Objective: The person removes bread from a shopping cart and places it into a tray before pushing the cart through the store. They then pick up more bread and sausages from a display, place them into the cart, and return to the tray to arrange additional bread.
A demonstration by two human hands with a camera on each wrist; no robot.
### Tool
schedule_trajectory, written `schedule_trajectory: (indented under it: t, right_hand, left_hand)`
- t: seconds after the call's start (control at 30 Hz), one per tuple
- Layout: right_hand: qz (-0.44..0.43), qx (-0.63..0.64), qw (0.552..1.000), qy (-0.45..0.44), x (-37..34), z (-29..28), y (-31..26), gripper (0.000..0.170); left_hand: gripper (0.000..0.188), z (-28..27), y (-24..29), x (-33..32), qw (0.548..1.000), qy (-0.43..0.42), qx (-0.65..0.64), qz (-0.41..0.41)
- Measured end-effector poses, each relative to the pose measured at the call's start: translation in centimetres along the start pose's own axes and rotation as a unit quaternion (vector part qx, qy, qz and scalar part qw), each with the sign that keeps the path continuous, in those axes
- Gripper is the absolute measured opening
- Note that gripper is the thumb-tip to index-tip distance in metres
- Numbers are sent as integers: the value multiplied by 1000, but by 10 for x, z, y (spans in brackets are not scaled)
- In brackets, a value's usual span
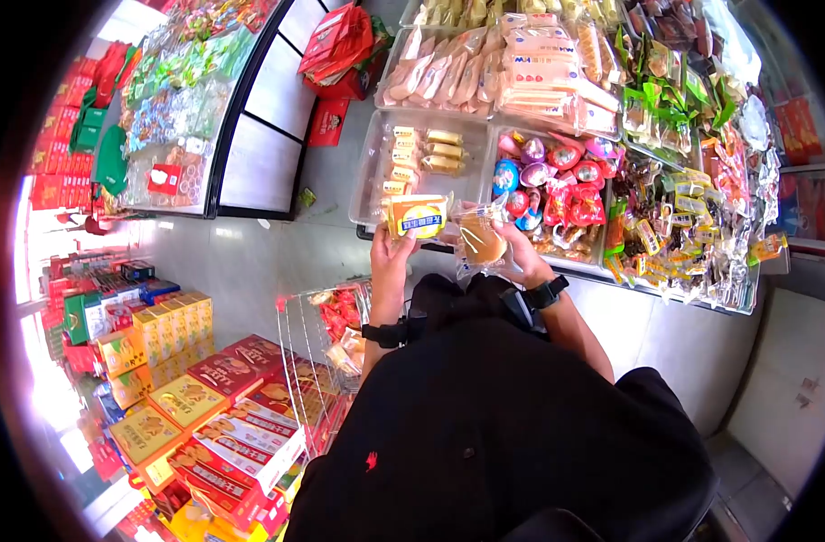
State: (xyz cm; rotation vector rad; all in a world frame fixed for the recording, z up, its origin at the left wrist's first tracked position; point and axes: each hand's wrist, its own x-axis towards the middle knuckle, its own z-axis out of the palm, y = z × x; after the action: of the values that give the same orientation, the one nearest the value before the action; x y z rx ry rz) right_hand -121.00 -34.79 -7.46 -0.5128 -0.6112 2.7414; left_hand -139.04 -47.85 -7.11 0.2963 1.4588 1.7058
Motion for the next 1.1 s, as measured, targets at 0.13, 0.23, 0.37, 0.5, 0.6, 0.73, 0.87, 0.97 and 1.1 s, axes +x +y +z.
schedule_trajectory:
  t: [0.13,0.23,0.37,0.5,0.6,0.73,0.87,0.97,1.1]
  right_hand:
    - [-40,34,999,4,16,-6,-8,65]
    - [-34,-23,994,106,22,-3,-17,53]
    - [-58,62,981,174,43,-32,-10,46]
    - [-106,-126,954,251,48,-50,8,47]
    - [-85,-288,920,253,63,-48,11,39]
    - [64,-277,893,348,106,-50,19,40]
    - [25,-208,874,438,144,-69,40,48]
    - [9,-241,888,391,159,-81,43,48]
    - [-1,-302,850,432,174,-44,35,59]
  left_hand:
    - [40,-16,-2,40,987,-86,137,-2]
    - [53,-28,-13,80,970,-173,170,10]
    - [58,-24,1,123,933,-251,194,-171]
    - [62,-29,-31,171,921,-289,244,-89]
    - [60,-20,-33,196,848,-308,431,-9]
    - [52,-32,-83,236,842,-344,416,27]
    - [47,-38,-116,259,810,-328,477,97]
    - [40,-25,-120,252,759,-317,541,175]
    - [20,-9,-104,233,671,-319,635,212]
